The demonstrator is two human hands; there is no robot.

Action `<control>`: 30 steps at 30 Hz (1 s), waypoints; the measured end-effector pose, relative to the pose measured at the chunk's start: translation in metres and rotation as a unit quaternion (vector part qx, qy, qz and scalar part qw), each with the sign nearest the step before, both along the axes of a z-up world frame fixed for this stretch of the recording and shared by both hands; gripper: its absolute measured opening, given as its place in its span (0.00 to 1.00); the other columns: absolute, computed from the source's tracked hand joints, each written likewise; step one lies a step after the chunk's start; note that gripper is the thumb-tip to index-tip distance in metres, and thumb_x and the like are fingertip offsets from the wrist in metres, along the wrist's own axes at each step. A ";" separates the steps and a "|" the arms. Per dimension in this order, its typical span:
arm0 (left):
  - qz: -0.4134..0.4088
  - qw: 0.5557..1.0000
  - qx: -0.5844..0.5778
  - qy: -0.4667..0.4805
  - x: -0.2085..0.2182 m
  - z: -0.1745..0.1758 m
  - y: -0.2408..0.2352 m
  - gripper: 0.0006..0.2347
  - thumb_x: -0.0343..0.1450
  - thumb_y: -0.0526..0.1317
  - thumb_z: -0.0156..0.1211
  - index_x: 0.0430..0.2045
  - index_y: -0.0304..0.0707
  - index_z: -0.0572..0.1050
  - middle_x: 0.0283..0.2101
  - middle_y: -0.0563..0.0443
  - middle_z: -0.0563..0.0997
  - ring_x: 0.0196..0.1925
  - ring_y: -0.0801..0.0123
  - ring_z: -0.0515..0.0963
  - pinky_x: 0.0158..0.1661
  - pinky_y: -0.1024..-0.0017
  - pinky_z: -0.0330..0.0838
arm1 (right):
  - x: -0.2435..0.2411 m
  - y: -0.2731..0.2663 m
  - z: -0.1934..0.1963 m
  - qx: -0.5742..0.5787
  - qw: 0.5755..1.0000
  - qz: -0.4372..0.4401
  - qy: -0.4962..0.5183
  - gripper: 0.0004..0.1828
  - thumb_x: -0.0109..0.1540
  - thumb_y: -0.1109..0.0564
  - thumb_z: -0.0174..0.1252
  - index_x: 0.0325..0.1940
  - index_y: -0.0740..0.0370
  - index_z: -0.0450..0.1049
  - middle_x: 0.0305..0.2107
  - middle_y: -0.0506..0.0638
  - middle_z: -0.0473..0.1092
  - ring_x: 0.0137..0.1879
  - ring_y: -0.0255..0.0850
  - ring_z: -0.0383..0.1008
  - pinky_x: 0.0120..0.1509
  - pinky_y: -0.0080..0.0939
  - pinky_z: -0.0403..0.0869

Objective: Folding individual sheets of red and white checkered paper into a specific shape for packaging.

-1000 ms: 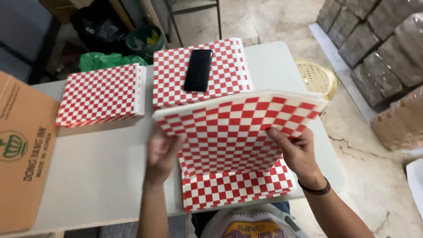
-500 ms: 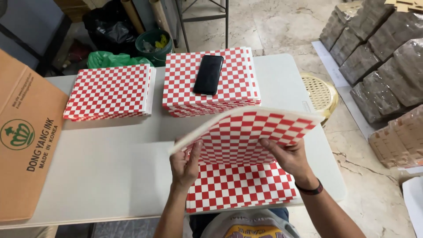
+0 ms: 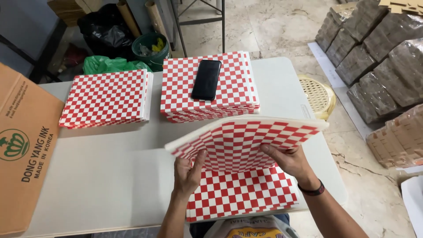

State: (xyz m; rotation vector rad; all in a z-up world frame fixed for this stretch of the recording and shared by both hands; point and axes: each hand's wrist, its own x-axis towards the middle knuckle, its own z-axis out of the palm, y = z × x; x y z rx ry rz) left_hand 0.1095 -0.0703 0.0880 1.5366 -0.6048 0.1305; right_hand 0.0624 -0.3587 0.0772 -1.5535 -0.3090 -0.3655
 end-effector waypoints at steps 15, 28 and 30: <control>-0.298 0.861 0.329 0.249 0.084 0.140 -0.014 0.13 0.70 0.40 0.55 0.46 0.37 0.76 0.54 0.47 0.84 0.56 0.61 0.85 0.54 0.64 0.83 | -0.064 -0.027 0.069 0.373 0.850 0.340 0.149 0.58 0.58 0.21 0.43 0.68 0.78 0.64 0.62 0.71 0.66 0.67 0.71 0.64 0.73 0.73 0.63; -0.270 0.797 0.512 0.172 0.085 0.000 -0.068 0.21 0.70 0.38 0.57 0.61 0.47 0.73 0.56 0.43 0.81 0.57 0.47 0.81 0.57 0.50 0.70 | -0.057 -0.007 0.034 -0.087 0.842 -0.038 0.531 0.19 0.64 0.53 0.60 0.40 0.78 0.79 0.22 0.59 0.74 0.29 0.47 0.73 0.36 0.42 0.72; -0.140 0.838 0.525 -0.042 0.072 -0.004 -0.039 0.22 0.72 0.44 0.59 0.63 0.47 0.69 0.60 0.42 0.75 0.65 0.48 0.72 0.63 0.45 0.57 | -0.054 -0.006 0.032 -0.104 0.838 -0.040 0.534 0.20 0.65 0.51 0.58 0.42 0.76 0.79 0.24 0.63 0.78 0.31 0.51 0.78 0.40 0.49 0.76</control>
